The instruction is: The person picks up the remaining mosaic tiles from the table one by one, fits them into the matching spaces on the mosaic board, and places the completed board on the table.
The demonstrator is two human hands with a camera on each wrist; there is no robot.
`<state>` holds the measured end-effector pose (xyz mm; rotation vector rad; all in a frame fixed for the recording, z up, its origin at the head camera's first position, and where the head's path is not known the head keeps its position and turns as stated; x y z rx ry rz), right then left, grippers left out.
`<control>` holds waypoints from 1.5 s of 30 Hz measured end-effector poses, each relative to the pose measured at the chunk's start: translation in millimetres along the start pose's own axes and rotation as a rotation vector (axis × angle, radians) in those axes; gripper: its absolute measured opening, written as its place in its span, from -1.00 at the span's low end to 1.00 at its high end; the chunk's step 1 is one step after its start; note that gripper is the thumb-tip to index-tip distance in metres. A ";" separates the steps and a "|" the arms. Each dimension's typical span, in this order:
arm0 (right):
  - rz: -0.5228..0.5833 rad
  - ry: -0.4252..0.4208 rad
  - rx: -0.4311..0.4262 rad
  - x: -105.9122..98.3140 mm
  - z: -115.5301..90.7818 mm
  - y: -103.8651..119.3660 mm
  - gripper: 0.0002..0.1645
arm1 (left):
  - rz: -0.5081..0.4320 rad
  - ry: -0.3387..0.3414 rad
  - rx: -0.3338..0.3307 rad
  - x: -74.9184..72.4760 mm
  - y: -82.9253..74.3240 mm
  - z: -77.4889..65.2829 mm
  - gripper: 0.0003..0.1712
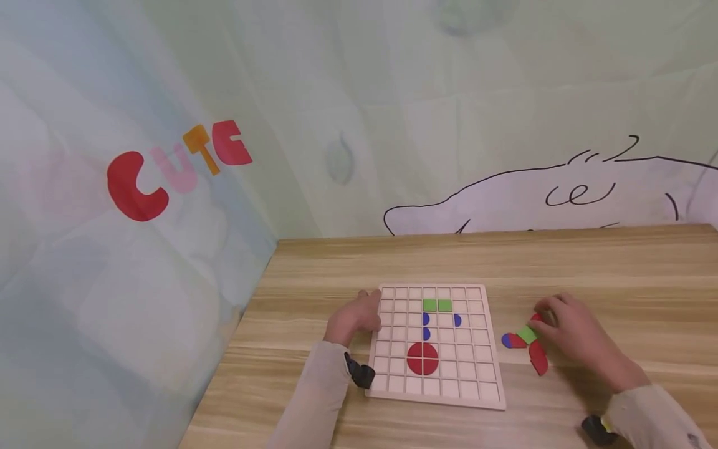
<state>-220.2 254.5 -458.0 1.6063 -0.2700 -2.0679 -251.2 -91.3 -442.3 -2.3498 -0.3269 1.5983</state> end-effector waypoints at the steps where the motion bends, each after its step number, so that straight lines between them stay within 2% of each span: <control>1: 0.006 0.000 -0.001 0.2 -0.3 -1.0 -0.60 | 0.005 0.000 0.001 0.1 -0.2 0.0 -0.24; 10: -0.011 -0.012 -0.005 0.8 -1.6 -0.8 -0.58 | -0.004 0.002 0.003 -1.0 -1.8 -1.6 -0.24; 17: 0.000 -0.013 0.037 0.2 -2.8 -1.6 -0.55 | -0.018 -0.002 -0.003 -0.8 -1.6 -1.7 -0.23; 21: 0.011 -0.003 0.051 -0.2 -3.8 -2.0 -0.61 | -0.008 0.001 -0.011 -0.5 -1.3 -0.8 -0.23; 30: 0.005 -0.025 0.031 -0.3 -4.5 -1.2 -0.63 | 0.012 0.000 -0.019 -0.4 -1.7 0.0 -0.25; 34: 0.018 -0.007 0.078 0.7 -3.5 -1.4 -0.59 | 0.015 -0.003 -0.020 -0.7 -1.8 -0.2 -0.25; 37: 0.036 -0.021 0.096 -3.3 -2.0 5.7 -0.54 | 0.018 -0.004 -0.022 -0.9 -1.5 -0.5 -0.26; 41: 0.044 -0.099 0.021 -11.8 0.8 28.2 -0.56 | 0.012 -0.007 -0.025 -1.0 -1.3 -0.6 -0.27; 45: 0.044 -0.134 -0.040 -14.3 3.8 50.4 -0.63 | 0.004 -0.009 -0.022 -1.0 -2.0 -0.5 -0.28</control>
Point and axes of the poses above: each hand's wrist, its own z-axis towards the middle knuckle, its own x-axis out of the palm, y = z × x, the point moved 7 cm from there along z, towards the middle knuckle, and after that the axes turned 6 degrees about -y, right-handed, at the moved point
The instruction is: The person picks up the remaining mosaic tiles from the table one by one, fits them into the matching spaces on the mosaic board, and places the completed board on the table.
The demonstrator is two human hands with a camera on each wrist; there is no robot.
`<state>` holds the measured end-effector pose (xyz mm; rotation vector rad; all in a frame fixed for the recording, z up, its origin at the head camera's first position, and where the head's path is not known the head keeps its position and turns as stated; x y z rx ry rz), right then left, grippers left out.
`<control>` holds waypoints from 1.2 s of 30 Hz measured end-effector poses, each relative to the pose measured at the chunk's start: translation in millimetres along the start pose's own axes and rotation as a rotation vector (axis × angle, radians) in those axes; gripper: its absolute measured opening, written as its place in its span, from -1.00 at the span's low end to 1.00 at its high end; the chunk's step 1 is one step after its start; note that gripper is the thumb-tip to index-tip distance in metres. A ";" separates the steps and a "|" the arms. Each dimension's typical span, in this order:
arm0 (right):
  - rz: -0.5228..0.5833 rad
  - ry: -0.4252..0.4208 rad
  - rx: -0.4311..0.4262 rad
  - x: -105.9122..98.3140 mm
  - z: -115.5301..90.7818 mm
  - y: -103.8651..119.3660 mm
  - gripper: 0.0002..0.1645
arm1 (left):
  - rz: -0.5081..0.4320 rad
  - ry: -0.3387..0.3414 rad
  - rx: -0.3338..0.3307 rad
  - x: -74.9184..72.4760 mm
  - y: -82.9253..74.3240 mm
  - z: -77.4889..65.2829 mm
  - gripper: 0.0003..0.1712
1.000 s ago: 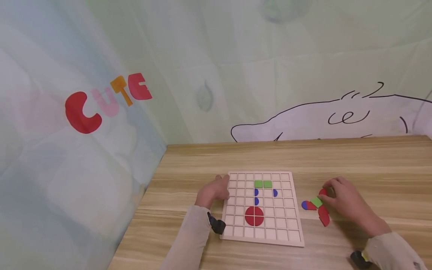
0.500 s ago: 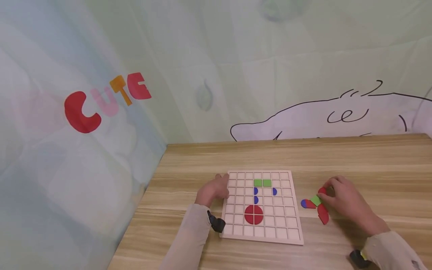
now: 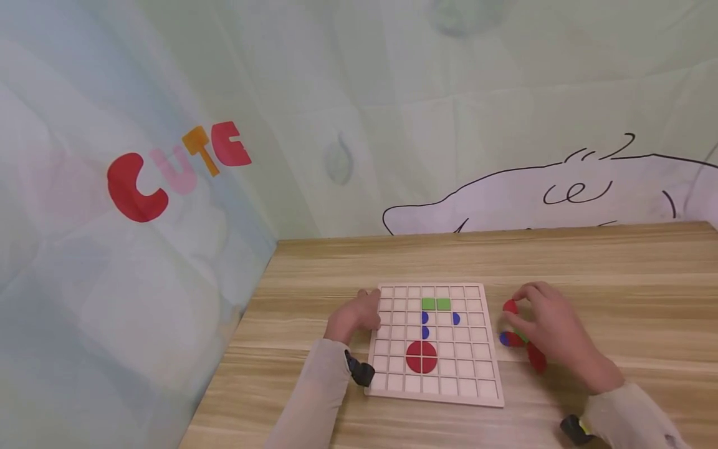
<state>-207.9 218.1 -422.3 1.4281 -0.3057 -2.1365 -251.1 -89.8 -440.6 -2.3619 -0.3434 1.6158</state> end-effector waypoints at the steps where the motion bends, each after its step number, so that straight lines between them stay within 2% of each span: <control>1: 0.000 0.001 -0.004 0.7 0.8 4.4 -0.63 | -0.001 0.002 0.001 -0.1 -0.2 0.2 -0.27; 7: -0.013 -0.009 -0.025 7.1 3.0 24.8 -0.63 | 0.004 0.004 0.014 -0.8 -0.9 0.2 -0.27; 11: -0.013 -0.057 -0.081 10.8 1.8 39.1 -0.67 | 0.012 0.003 0.020 -1.2 -1.3 -0.4 -0.26; 14: -0.001 -0.053 -0.099 17.4 -0.3 47.5 -0.68 | 0.016 0.002 0.021 -1.2 -1.3 -0.4 -0.26; 18: 0.024 -0.003 -0.084 29.5 -4.5 55.5 -0.68 | 0.022 0.000 0.014 -0.9 -0.5 0.3 -0.26; 23: 0.035 0.019 -0.084 39.4 -8.7 65.2 -0.68 | 0.021 0.005 0.010 -0.2 0.0 0.6 -0.25; 29: 0.000 0.040 -0.079 50.0 -13.1 73.5 -0.68 | 0.017 0.004 0.020 0.4 0.1 1.4 -0.26; 36: -0.033 0.114 -0.054 66.0 -21.2 79.3 -0.65 | 0.019 0.014 0.021 0.5 -0.3 2.1 -0.25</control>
Point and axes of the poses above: each hand's wrist, its own z-axis towards the middle knuckle, its own x-axis out of the palm, y = z × x, the point moved 7 cm from there along z, towards the middle knuckle, and after that the axes turned 6 degrees about -y, right-handed, at the moved point
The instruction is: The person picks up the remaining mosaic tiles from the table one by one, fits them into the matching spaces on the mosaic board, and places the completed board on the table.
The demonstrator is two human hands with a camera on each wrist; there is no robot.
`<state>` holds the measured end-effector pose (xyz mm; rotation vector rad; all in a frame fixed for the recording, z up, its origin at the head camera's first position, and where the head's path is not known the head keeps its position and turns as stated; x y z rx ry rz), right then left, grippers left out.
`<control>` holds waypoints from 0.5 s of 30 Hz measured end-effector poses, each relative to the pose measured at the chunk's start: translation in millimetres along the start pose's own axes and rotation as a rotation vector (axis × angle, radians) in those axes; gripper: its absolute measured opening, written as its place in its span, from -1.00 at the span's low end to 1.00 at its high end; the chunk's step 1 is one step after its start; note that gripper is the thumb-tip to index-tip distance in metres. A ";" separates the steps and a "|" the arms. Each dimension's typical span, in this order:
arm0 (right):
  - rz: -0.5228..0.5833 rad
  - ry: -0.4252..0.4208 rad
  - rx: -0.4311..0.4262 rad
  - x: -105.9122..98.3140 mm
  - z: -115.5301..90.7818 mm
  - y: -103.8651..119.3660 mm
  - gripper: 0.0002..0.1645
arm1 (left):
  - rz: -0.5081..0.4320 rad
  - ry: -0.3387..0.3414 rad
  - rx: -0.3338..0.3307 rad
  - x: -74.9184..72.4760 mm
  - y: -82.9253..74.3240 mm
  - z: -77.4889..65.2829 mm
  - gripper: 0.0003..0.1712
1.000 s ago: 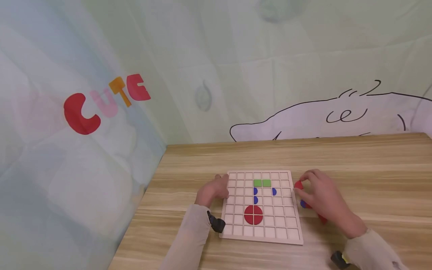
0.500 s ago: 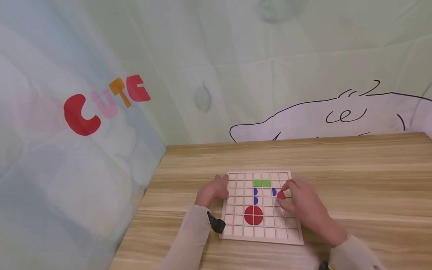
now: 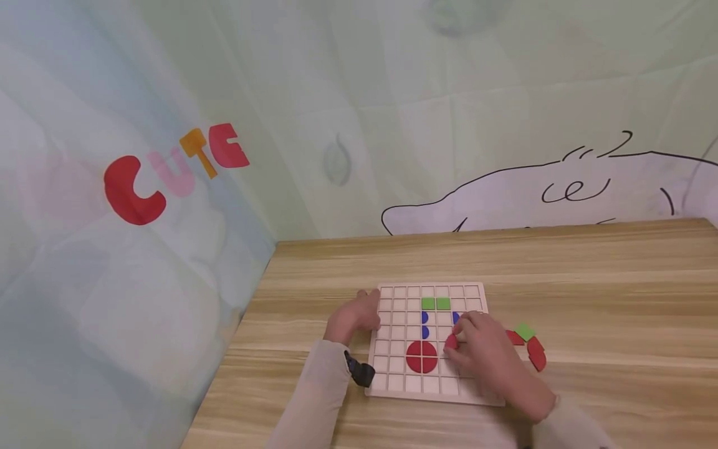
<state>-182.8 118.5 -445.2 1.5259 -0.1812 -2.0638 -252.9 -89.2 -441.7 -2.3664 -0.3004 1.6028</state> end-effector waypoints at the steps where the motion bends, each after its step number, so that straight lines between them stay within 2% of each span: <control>1: -0.009 0.003 0.000 1.5 -0.9 1.0 -0.65 | -0.001 0.001 -0.001 -0.1 0.1 0.0 -0.24; 15: -0.067 -0.012 0.007 8.7 -5.1 7.4 -0.65 | 0.003 0.002 -0.003 0.3 1.4 1.2 -0.25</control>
Point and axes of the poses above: each hand's wrist, its own z-axis towards the middle knuckle, its own x-axis out of the palm, y = z × x, the point moved 7 cm from there along z, towards the middle knuckle, and after that the axes turned 6 degrees about -y, right-handed, at the moved point
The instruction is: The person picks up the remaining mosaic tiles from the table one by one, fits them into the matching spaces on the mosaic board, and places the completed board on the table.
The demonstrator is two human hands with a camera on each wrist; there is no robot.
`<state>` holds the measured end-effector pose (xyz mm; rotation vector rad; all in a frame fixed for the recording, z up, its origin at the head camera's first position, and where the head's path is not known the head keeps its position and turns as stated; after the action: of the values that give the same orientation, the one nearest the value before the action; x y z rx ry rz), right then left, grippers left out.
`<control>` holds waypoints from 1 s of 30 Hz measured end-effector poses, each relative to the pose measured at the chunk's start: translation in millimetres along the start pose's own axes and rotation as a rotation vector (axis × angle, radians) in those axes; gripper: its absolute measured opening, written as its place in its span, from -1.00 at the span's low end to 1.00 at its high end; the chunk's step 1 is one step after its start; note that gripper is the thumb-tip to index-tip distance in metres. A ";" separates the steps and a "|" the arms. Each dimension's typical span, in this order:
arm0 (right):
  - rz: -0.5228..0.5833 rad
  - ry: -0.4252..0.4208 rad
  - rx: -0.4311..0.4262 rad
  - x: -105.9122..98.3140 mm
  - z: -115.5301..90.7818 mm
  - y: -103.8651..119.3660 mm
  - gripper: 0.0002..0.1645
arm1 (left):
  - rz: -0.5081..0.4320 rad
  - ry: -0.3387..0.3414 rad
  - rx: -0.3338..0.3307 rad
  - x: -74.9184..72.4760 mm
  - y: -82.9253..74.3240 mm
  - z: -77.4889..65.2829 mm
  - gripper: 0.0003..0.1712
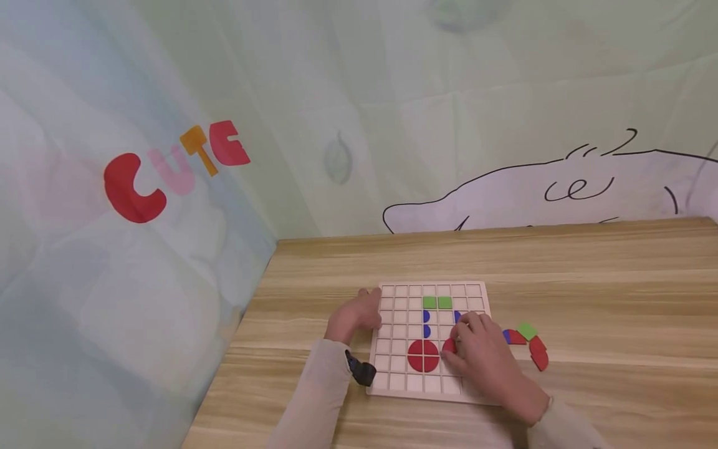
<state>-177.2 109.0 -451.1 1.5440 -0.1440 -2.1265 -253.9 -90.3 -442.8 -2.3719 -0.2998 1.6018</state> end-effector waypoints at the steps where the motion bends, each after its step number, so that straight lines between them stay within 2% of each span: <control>1: -0.003 0.002 0.003 -0.1 -0.1 -0.2 -0.65 | 0.000 0.000 0.000 0.1 0.1 0.1 -0.25; 6: -0.009 -0.003 -0.002 -2.6 -0.8 0.9 -0.64 | -0.015 0.004 -0.001 0.5 0.2 -0.4 -0.23; 13: 0.010 -0.029 -0.113 -3.1 -2.9 7.1 -0.72 | -0.007 0.000 -0.007 -0.3 0.6 -0.9 -0.25; 17: 0.010 -0.043 -0.148 -3.6 -4.9 7.9 -0.76 | -0.001 0.000 -0.003 -0.1 0.2 -0.8 -0.25; 30: 0.001 -0.058 -0.161 -7.6 -7.4 7.6 -0.72 | 0.013 0.014 0.005 -0.8 -0.3 -0.4 -0.24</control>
<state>-166.1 107.4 -444.3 1.3909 0.0071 -2.1271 -253.8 -90.4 -441.9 -2.3852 -0.2781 1.5893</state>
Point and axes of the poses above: each hand's wrist, its own z-axis towards the middle knuckle, its own x-axis out of the palm, y = z × x, the point moved 7 cm from there along z, towards the middle knuckle, and after that the axes turned 6 degrees about -y, right-handed, at the moved point
